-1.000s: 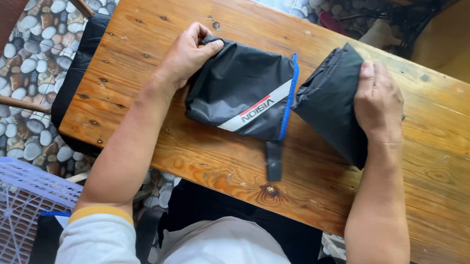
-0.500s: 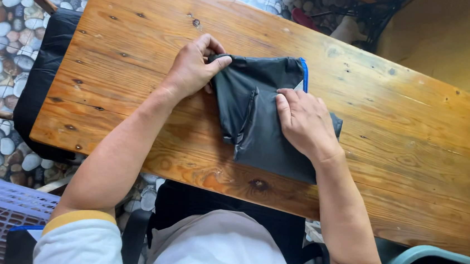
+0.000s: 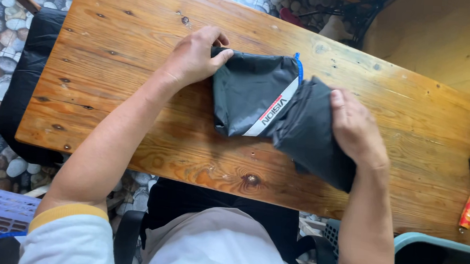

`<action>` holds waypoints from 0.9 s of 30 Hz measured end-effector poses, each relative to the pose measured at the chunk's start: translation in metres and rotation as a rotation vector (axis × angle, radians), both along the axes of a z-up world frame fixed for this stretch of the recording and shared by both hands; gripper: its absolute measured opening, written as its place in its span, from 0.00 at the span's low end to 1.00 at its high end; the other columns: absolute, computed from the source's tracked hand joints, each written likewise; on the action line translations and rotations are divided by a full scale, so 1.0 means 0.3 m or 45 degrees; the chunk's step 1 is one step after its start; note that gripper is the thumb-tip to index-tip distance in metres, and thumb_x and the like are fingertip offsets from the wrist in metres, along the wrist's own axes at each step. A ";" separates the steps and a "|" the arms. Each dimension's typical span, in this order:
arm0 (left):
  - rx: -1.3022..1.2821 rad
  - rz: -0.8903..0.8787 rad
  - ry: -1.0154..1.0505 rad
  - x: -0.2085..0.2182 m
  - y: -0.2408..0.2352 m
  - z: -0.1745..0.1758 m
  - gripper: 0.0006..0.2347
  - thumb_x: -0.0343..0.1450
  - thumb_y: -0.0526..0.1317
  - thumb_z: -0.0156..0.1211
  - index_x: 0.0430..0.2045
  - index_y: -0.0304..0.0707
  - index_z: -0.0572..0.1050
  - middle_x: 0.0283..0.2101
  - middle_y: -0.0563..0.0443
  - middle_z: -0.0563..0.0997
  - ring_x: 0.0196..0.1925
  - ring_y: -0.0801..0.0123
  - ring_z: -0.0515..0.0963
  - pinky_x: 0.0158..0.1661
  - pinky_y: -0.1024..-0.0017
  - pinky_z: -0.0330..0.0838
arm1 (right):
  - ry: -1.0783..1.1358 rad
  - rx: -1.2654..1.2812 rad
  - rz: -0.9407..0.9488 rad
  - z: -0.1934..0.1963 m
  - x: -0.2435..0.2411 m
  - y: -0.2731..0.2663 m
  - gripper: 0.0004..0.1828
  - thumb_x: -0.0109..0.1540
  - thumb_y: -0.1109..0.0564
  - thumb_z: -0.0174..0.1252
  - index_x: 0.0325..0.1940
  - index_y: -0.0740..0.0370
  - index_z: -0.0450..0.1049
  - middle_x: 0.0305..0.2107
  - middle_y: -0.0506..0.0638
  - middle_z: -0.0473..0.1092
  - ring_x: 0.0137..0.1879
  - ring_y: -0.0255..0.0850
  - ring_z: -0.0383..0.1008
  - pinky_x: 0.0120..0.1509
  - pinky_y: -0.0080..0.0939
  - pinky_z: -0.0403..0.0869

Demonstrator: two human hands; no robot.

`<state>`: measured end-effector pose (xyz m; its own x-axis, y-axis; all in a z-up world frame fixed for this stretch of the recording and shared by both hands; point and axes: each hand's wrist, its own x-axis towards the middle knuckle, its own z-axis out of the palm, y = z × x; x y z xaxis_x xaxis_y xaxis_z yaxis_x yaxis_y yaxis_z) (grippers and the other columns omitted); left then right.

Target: The person folds a black garment on a wooden table, smoothing and creasing it into a compact rectangle. They then place the folded item into a black drawstring bag and pull the blue drawstrings to close it.

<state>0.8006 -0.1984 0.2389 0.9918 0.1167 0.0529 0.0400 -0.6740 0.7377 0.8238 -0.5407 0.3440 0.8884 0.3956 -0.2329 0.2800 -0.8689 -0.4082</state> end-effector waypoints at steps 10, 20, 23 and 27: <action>0.675 -0.313 -0.083 0.278 -0.360 -0.026 0.21 0.67 0.52 0.54 0.41 0.28 0.77 0.55 0.31 0.73 0.56 0.41 0.71 0.57 0.45 0.63 | -0.118 -0.041 -0.384 -0.206 0.183 -0.307 0.28 0.75 0.39 0.30 0.50 0.61 0.69 0.49 0.71 0.72 0.55 0.73 0.68 0.57 0.67 0.62; -0.312 -0.610 -0.124 0.167 -0.356 0.152 0.08 0.71 0.32 0.54 0.40 0.47 0.74 0.45 0.57 0.78 0.47 0.69 0.75 0.52 0.72 0.68 | -0.123 0.012 -0.407 -0.198 0.200 -0.355 0.27 0.74 0.40 0.31 0.48 0.61 0.70 0.50 0.65 0.73 0.56 0.67 0.69 0.57 0.64 0.64; -0.561 -0.702 -0.128 0.145 -0.346 0.170 0.10 0.73 0.27 0.53 0.40 0.47 0.73 0.43 0.61 0.77 0.47 0.77 0.75 0.54 0.79 0.70 | -0.166 0.010 -0.370 -0.217 0.208 -0.363 0.27 0.75 0.40 0.32 0.46 0.62 0.69 0.48 0.66 0.73 0.56 0.68 0.69 0.57 0.65 0.64; -0.709 -0.706 -0.093 0.147 -0.345 0.158 0.09 0.75 0.27 0.55 0.42 0.45 0.73 0.45 0.59 0.77 0.51 0.78 0.76 0.57 0.81 0.69 | -0.173 0.002 -0.375 -0.214 0.203 -0.363 0.26 0.76 0.40 0.32 0.44 0.62 0.68 0.46 0.65 0.74 0.54 0.68 0.69 0.55 0.66 0.64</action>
<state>0.8448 -0.3020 0.2862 0.9091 -0.3657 0.1992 -0.2555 -0.1119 0.9603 0.8847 -0.6495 0.2798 0.9876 0.1172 -0.1041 0.0686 -0.9202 -0.3854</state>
